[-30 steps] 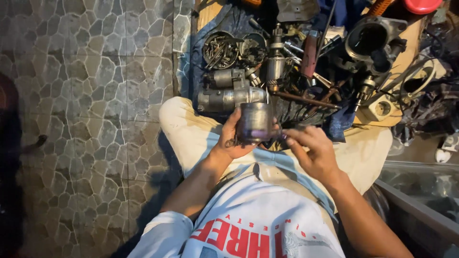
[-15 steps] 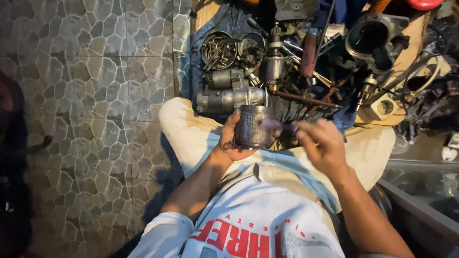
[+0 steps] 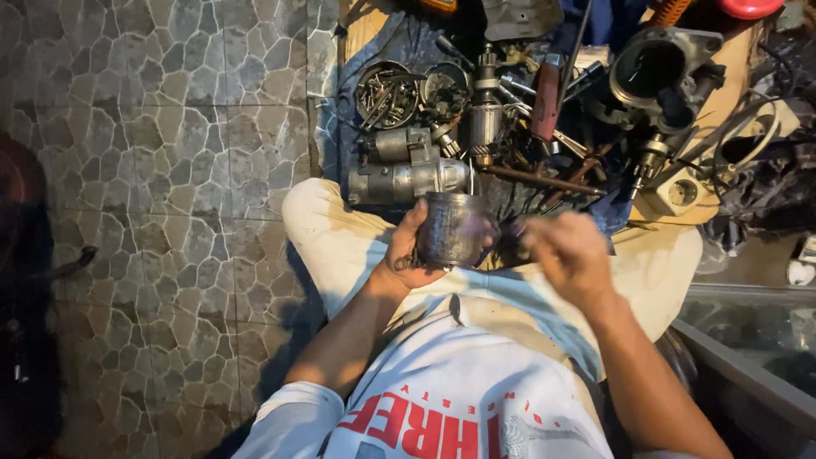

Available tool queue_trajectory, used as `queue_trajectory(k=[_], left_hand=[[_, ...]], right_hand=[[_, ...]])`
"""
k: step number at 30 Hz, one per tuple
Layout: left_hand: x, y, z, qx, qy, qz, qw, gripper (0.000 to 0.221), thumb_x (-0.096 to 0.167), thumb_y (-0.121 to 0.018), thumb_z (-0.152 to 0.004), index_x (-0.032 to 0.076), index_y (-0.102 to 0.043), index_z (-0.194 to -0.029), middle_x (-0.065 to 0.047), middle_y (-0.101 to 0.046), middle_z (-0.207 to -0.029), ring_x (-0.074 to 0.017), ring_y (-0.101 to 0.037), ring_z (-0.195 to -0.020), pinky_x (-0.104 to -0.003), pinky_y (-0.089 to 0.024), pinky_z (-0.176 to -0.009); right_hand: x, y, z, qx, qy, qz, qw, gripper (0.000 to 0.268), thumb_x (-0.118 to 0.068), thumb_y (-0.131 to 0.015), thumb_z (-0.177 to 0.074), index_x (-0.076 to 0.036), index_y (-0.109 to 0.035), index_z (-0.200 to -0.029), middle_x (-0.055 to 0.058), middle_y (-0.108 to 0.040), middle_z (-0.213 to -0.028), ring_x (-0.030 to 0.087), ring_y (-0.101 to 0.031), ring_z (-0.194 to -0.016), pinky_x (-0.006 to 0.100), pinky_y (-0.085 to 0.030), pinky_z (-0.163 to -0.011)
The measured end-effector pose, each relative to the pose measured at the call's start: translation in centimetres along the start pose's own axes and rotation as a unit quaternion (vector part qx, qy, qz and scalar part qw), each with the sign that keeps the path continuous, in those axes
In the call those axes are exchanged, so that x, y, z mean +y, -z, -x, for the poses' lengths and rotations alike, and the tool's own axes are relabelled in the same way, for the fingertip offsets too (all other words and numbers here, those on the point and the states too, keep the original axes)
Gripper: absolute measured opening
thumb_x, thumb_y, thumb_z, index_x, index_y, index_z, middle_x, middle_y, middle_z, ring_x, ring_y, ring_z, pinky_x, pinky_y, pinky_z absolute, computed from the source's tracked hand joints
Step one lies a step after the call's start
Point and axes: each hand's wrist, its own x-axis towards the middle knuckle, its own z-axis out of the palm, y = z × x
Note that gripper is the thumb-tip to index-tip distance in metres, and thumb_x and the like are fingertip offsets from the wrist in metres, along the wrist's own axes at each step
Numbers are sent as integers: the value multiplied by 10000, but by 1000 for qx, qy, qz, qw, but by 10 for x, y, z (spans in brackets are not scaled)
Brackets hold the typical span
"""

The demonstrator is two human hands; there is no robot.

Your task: Cleaning and polishing a cylindrical mechanical component using a small brush and a thin metal tool.

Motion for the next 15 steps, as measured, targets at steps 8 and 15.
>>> queue_trajectory(k=[8,15], left_hand=[[-2,7,-4,2,3,19,1000,640,500,-580,-984,-10,-564,-1371,-268,-660,-1255,-432,-666,-1124,-576,-536,-986],[-2,2,-1,10,-3,28,1000,642,505,-595,-976,-4,-570,-1366,-240,-667,-1258,-401,-664,-1142,-539,-538,-999]], right_hand=[[-10,-4,4,-8,4,12,1000,187,-275,-697,-961,-151,-792,-1064,81,-548,-715,327,-554,-647,429,-469,-680],[-36,-3,1,-25,-7,9,1000,190,-282,-698,-945,-171,-800,-1061,70,-547,-697,322,-554,-647,440,-493,-683]])
